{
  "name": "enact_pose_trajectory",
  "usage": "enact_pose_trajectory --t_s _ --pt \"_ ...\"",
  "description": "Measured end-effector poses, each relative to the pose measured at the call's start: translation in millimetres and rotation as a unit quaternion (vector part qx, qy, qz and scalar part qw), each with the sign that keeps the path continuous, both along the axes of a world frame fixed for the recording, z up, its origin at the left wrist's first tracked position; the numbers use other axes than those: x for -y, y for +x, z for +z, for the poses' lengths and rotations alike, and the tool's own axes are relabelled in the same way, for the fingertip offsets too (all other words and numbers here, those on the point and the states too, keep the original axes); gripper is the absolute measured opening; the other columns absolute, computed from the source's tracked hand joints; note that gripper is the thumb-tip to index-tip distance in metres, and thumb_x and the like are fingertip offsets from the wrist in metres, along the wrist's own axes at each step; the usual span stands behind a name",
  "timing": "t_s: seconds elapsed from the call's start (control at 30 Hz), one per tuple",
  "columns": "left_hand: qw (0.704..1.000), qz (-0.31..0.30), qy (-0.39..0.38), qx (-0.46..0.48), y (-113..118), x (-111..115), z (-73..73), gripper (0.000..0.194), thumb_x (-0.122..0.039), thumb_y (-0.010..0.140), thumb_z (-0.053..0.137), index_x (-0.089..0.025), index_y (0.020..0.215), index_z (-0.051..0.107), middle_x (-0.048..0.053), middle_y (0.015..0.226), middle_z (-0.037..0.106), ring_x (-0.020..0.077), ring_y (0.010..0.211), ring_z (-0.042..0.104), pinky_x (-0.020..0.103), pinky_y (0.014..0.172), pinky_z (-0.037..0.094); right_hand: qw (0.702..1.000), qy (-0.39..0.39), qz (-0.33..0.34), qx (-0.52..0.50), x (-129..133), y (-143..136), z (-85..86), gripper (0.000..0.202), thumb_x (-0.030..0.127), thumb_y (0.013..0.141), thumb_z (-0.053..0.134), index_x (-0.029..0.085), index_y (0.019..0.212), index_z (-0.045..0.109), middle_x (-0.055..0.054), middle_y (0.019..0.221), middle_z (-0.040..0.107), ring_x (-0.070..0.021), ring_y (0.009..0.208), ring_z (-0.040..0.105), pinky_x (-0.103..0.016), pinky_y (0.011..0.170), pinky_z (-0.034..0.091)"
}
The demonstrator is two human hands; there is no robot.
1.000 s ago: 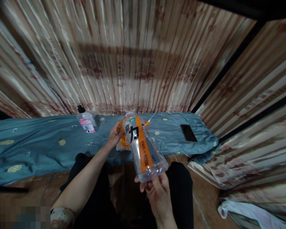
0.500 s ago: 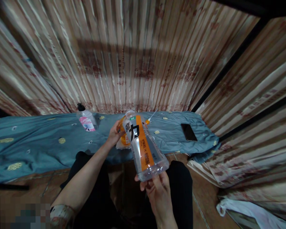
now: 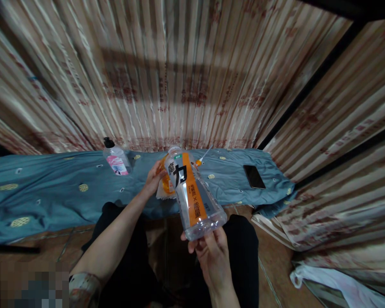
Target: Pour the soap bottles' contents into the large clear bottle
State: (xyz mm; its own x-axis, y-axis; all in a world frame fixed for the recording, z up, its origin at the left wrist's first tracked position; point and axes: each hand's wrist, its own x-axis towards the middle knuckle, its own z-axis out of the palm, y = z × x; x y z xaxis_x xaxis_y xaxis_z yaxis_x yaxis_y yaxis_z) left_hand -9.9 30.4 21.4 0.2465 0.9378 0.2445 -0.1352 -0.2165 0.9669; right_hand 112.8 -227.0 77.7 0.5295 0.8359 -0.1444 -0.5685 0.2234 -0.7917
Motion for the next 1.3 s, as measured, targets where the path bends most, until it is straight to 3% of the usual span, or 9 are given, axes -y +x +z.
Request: enact_pose_trajectory --t_s 0.37,0.53,0.97,1.3 --pt "0.999 0.007 0.031 -0.007 0.1 4.7 6.3 0.059 -0.069 0.078 0.069 -0.02 0.11 0.07 0.007 0.115 0.075 0.028 0.114 0.066 0.038 0.104 0.049 1.0 0.002 0.018 -0.003 0.0 0.1 4.4 0.038 0.042 0.062 0.099 0.021 0.079 0.073 -0.003 0.074 0.081 -0.0155 0.054 0.074 -0.015 0.042 0.049" --pt "0.999 0.002 0.028 -0.018 -1.7 1.7 3.1 0.062 -0.068 0.076 0.071 -0.019 0.114 0.069 0.008 0.116 0.075 0.0293 0.117 0.067 0.04 0.107 0.049 1.0 0.011 0.024 -0.017 -0.2 -0.8 2.5 0.033 0.041 0.066 0.097 0.023 0.082 0.075 -0.003 0.071 0.081 -0.0179 0.053 0.075 -0.018 0.043 0.053" --pt "1.0 -0.008 0.016 -0.006 -2.0 0.1 -0.8 0.062 -0.062 0.071 0.079 -0.021 0.117 0.069 0.008 0.117 0.075 0.0318 0.117 0.068 0.043 0.107 0.051 0.999 0.021 0.037 0.012 -1.1 -0.8 3.7 0.035 0.046 0.07 0.094 0.021 0.087 0.077 -0.006 0.068 0.081 -0.0212 0.055 0.077 -0.018 0.042 0.051" --pt "0.999 0.002 0.02 -0.029 -1.1 -2.9 -5.5 0.059 -0.053 0.07 0.083 -0.022 0.117 0.068 0.007 0.121 0.074 0.0303 0.12 0.067 0.041 0.11 0.05 0.999 0.03 0.034 0.021 0.0 -2.2 7.8 0.029 0.044 0.071 0.094 0.022 0.08 0.078 -0.007 0.067 0.08 -0.0202 0.053 0.077 -0.016 0.042 0.051"
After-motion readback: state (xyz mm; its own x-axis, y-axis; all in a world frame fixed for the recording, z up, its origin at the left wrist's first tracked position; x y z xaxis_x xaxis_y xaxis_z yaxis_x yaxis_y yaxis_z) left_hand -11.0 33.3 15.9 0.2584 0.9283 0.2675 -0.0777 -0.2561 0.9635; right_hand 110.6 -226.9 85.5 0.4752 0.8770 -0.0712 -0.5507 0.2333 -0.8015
